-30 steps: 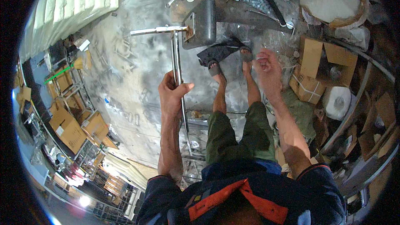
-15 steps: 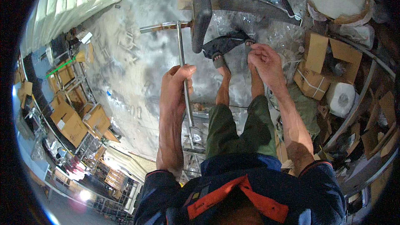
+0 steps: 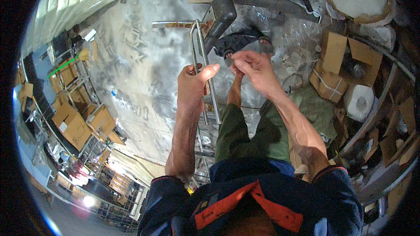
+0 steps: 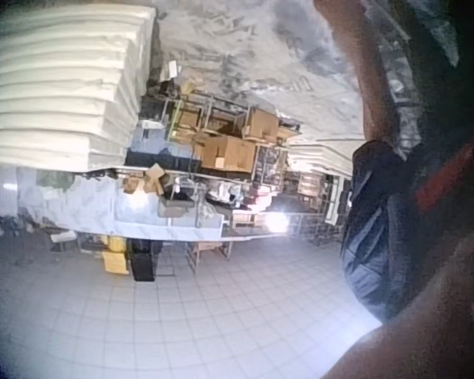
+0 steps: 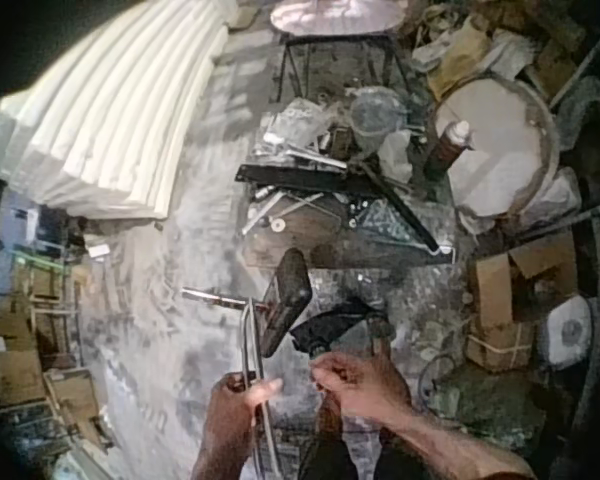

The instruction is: The person repeatedly strikes a metal hardware component with a hammer and applies spray lubricant to the same area. The person holds the component with one hand while hammering and spraying with the other, repeating the cycle throughout the clip.

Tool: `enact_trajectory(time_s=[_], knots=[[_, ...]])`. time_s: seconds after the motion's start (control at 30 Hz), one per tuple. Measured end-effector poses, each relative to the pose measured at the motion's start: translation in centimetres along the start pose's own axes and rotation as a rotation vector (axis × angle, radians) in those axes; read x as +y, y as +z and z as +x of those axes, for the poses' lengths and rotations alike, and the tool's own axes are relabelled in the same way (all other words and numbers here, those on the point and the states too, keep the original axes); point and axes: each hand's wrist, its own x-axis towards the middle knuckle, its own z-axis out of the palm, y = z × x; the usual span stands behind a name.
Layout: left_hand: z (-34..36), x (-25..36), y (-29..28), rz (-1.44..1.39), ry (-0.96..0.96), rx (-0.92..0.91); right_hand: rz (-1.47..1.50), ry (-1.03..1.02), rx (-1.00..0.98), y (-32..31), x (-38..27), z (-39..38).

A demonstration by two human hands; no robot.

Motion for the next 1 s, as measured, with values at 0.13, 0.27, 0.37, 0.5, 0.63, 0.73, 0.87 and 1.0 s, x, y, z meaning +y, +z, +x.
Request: enact_trajectory(time_s=[0.13, 0.27, 0.37, 0.5, 0.63, 0.73, 0.87, 1.0], knots=[[1.0, -2.2, -0.5, 0.028, 0.045, 0.027, 0.011, 0.034, -0.042, 2.6, -2.3, 0.8], [0.3, -2.9, 0.3, 0.158, 0.129, 0.061, -0.053, 0.047, 0.005, 4.7, -2.9, 1.8], [0.5, -4.8, 0.1, 0.385, 0.280, 0.135, -0.130, 0.059, 0.009, 4.8, -2.5, 2.6], [0.4, -5.4, -0.4, 0.374, 0.347, 0.112, -0.144, 0.042, -0.026, 3.8, -0.8, 2.0], [-0.2, -2.7, -1.5, 0.074, 0.164, -0.080, -0.023, 0.043, -0.046, 2.5, -0.1, 2.1], [0.6, -2.7, -2.7, -0.144, 0.124, -0.240, 0.097, 0.137, -0.089, 2.2, -0.6, 1.9], [0.7, -2.8, -1.9, -0.299, 0.122, -0.280, 0.132, 0.139, -0.053, 2.5, -0.3, 1.8], [0.5, -2.2, -1.2, -0.531, -0.012, -0.506, 0.051, 0.117, -0.017, 1.8, -0.6, 2.6]])
